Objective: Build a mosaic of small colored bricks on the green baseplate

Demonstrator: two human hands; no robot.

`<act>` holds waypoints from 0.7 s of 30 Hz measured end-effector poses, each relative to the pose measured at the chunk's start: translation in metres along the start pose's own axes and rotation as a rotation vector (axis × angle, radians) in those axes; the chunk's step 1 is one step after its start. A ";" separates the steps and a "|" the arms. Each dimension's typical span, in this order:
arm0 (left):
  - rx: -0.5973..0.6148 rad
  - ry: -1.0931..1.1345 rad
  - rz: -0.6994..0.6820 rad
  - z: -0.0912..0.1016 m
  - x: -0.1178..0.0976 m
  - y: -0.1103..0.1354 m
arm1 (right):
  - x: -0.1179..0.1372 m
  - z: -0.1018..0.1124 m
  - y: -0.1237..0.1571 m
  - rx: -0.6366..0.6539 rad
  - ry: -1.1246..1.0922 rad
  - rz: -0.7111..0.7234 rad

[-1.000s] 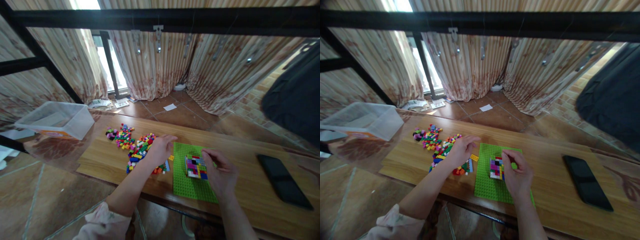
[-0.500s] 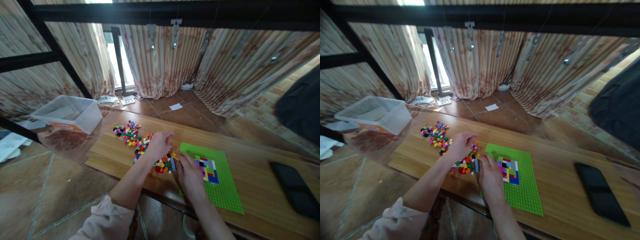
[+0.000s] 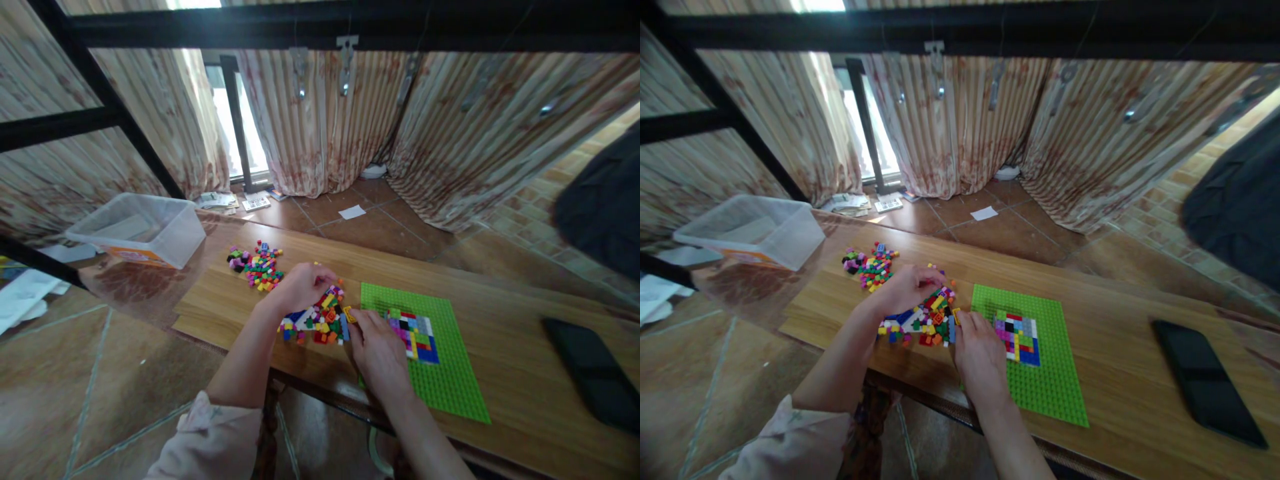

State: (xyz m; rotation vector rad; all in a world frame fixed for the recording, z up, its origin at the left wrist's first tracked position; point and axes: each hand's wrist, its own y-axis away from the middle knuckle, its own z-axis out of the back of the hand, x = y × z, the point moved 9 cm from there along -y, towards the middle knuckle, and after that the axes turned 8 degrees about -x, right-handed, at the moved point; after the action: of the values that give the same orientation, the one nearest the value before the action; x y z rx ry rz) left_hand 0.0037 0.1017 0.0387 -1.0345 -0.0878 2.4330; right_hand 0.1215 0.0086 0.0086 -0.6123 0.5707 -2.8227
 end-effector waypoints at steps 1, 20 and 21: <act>0.047 0.001 -0.017 -0.002 0.001 0.002 | 0.000 0.000 0.000 0.003 -0.015 0.000; 0.079 -0.100 0.008 -0.013 -0.003 0.001 | 0.024 -0.016 -0.002 0.075 -0.212 0.194; 0.084 -0.103 0.010 -0.013 -0.003 0.001 | 0.024 -0.017 -0.003 0.079 -0.209 0.193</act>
State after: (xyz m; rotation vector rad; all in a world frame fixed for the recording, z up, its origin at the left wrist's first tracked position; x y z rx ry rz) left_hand 0.0144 0.0976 0.0311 -0.8749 -0.0149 2.4766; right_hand 0.0923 0.0104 0.0038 -0.7792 0.4511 -2.5488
